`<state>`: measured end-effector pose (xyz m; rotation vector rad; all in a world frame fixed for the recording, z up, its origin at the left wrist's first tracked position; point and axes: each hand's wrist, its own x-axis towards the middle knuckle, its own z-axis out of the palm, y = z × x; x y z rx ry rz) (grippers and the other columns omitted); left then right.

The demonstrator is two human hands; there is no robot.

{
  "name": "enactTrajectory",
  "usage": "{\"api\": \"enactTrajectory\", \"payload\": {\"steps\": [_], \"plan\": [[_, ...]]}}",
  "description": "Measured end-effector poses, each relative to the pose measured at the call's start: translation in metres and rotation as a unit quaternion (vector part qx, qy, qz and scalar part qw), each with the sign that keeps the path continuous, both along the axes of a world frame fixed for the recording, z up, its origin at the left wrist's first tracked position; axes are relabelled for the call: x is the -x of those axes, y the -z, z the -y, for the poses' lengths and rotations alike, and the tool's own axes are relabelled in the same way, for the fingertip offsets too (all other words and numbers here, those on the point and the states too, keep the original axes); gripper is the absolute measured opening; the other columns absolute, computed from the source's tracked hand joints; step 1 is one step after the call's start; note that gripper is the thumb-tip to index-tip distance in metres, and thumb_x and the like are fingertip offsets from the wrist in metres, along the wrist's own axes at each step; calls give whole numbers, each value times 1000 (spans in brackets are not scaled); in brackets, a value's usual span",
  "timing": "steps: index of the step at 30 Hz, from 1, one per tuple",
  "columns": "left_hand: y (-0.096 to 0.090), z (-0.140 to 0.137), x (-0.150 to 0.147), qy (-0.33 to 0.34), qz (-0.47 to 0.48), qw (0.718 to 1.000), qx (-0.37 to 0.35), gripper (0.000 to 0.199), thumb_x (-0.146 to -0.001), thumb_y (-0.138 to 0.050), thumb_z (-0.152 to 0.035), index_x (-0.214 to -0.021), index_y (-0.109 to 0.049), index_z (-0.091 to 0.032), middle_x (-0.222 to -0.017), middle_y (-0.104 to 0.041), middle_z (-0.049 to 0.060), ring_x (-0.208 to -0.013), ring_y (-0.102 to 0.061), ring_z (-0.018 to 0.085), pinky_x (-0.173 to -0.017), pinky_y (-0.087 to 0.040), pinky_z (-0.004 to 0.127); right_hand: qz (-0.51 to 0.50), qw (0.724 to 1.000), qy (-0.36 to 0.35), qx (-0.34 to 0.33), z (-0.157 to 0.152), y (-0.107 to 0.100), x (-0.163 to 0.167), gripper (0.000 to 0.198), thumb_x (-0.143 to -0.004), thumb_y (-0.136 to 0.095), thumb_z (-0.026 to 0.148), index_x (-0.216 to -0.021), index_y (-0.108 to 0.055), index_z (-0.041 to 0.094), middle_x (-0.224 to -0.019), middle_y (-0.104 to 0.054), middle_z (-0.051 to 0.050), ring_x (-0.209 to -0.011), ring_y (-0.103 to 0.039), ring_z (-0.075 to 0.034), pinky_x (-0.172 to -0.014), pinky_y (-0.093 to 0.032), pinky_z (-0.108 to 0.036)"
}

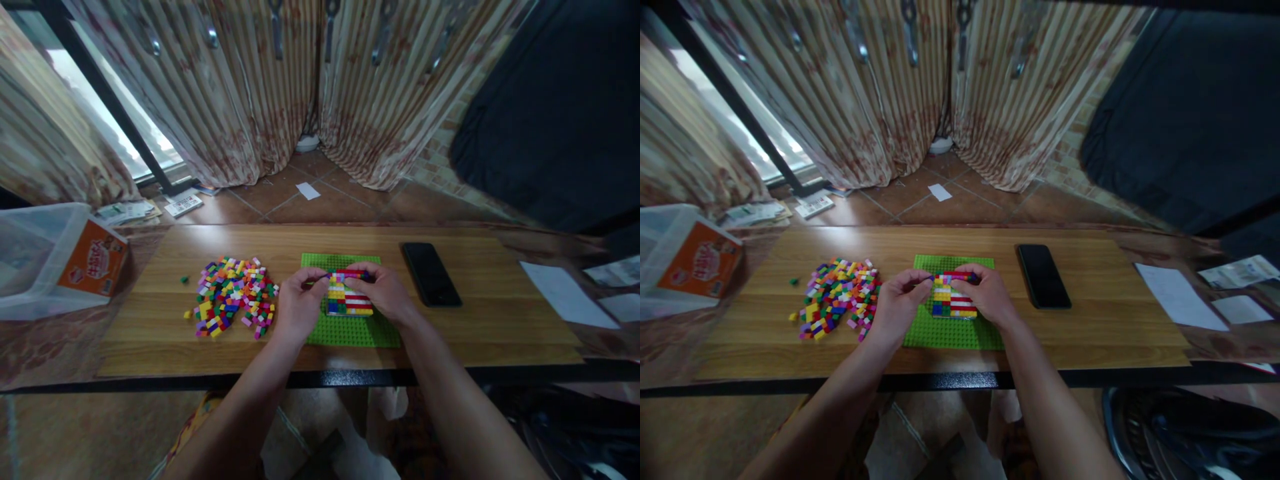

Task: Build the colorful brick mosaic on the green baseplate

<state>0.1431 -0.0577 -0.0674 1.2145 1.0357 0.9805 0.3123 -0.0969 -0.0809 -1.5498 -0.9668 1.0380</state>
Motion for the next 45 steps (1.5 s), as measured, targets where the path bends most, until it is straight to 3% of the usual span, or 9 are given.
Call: {"api": "enactTrajectory", "payload": {"steps": [5, 8, 11, 13, 18, 24, 31, 37, 45], "plan": [[-2, 1, -2, -6, 15, 1000, 13, 15, -70, -68, -22, -83, -72, -16, -74, -68, 1, -66, -57, 11, -63, -46, 22, 11, 1000, 4, -17, 2, 4, -3, 43, -61, -80, 42, -96, -70, 20, -81, -73, -2, -68, -65, -16, -65, -54, -32], [-4, 2, -2, -8, 39, 999, 26, 20, -69, -68, -21, -88, -72, -16, -79, -69, 2, -68, -59, 11, -66, -48, 23, 64, 995, 58, -58, 4, 3, -7, 35, -68, -74, 42, -95, -71, 20, -90, -73, -4, -76, -66, -18, -71, -53, -33], [-6, 3, -1, -8, 46, 999, 22, 21, -70, -69, -21, -90, -71, -16, -81, -69, 2, -69, -59, 11, -67, -48, 23, 139, 977, 113, -116, 8, -6, -3, 24, -77, -67, 41, -88, -73, 20, -90, -72, -6, -81, -65, -19, -75, -51, -34], [-7, 3, -1, -4, 47, 999, 13, 20, -71, -69, -21, -90, -71, -16, -82, -69, 2, -70, -59, 11, -68, -48, 23, 151, 974, 93, -143, 11, -15, 4, 21, -81, -65, 40, -85, -73, 20, -87, -72, -5, -79, -64, -19, -75, -50, -33], [-8, 6, -5, 12, 75, 997, -18, 21, -71, -69, -20, -92, -69, -17, -85, -68, 2, -77, -61, 12, -73, -50, 25, 108, 985, 3, -131, 13, -33, 29, 20, -80, -66, 39, -88, -73, 22, -87, -72, -3, -79, -65, -18, -74, -51, -32], [-10, 9, -5, 46, 100, 992, -57, 18, -74, -68, -20, -91, -67, -18, -83, -68, 2, -77, -62, 13, -74, -50, 25, 25, 991, 13, -127, 12, -32, 35, 15, -75, -70, 37, -77, -73, 22, -76, -72, -1, -72, -65, -17, -70, -52, -32], [-18, 8, -2, 77, 114, 990, -17, 10, -72, -68, -20, -82, -68, -17, -76, -67, 0, -71, -60, 12, -69, -48, 24, -61, 994, 8, -90, 15, -33, 20, 18, -69, -76, 40, -77, -76, 24, -76, -74, -1, -70, -65, -16, -69, -53, -33], [-12, -4, 5, -31, 56, 998, -14, 13, -70, -67, -21, -82, -70, -17, -74, -65, -1, -66, -56, 10, -64, -44, 22, 141, 982, 52, -117, 18, -30, -12, 12, -68, -78, 34, -72, -75, 24, -77, -70, -1, -74, -63, -18, -72, -50, -35], [-9, -3, 3, -22, 60, 998, 28, 15, -68, -68, -21, -82, -70, -15, -71, -64, -1, -64, -54, 9, -64, -43, 22, 364, 919, -5, -150, 15, -16, -8, 4, -77, -72, 28, -76, -75, 26, -92, -65, -3, -93, -60, -21, -87, -45, -40]]}}
